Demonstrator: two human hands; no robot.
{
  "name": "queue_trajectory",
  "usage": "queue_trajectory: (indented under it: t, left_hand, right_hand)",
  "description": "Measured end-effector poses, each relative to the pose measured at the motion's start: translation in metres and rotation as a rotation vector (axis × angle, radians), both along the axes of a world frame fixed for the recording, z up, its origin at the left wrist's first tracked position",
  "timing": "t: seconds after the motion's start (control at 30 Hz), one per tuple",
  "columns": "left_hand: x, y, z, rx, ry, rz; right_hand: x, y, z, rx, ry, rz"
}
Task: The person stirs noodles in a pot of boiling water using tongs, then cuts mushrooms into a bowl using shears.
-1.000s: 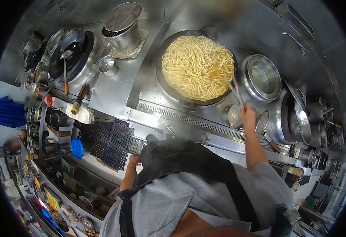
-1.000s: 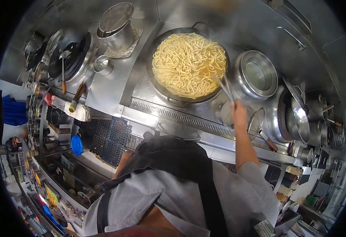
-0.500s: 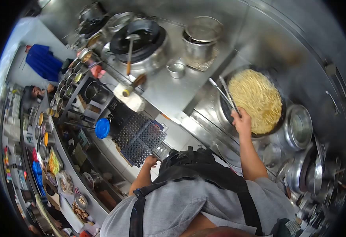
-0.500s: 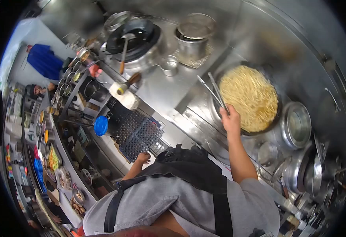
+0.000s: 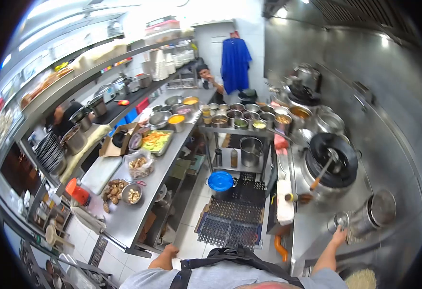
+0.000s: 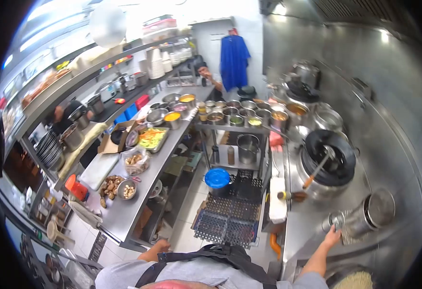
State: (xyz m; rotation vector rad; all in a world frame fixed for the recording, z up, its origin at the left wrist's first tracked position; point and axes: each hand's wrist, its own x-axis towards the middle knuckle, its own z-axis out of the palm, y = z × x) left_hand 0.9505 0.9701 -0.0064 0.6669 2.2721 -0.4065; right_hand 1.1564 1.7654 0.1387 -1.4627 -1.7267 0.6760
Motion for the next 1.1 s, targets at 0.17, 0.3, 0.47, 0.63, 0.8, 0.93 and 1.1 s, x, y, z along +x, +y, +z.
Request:
queue_trajectory:
  t: [0.17, 0.3, 0.47, 0.63, 0.8, 0.93, 1.1]
  left_hand:
    - [0.102, -0.053, -0.044, 0.175, -0.195, 0.927]
    - [0.144, -0.022, -0.090, 0.032, -0.301, 0.827]
    - [0.127, 0.019, -0.132, 0.167, -0.412, 0.846]
    - [0.063, 0.045, -0.118, 0.681, -0.269, 1.371]
    - [0.033, 0.068, -0.008, 0.880, -0.124, 1.883]
    - [0.011, 0.149, 0.362, 1.377, -0.266, 2.652]
    - [0.116, 0.042, -0.017, 0.700, -0.027, 2.163]
  right_hand:
    - [-0.020, -0.119, -0.060, 0.435, -0.239, 0.046]
    - [-0.096, -0.255, -0.027, 0.025, -0.403, 1.469]
    - [-0.227, -0.384, 0.198, -0.125, 0.029, 1.974]
    - [-0.276, -0.455, 0.356, -0.029, 1.041, 2.774]
    - [-0.298, -0.529, 0.367, -0.421, 1.892, 2.488]
    - [-0.321, -0.556, 0.350, -1.246, 1.912, 2.207]
    - [-0.401, -0.624, 0.310, -0.456, 1.677, 2.710]
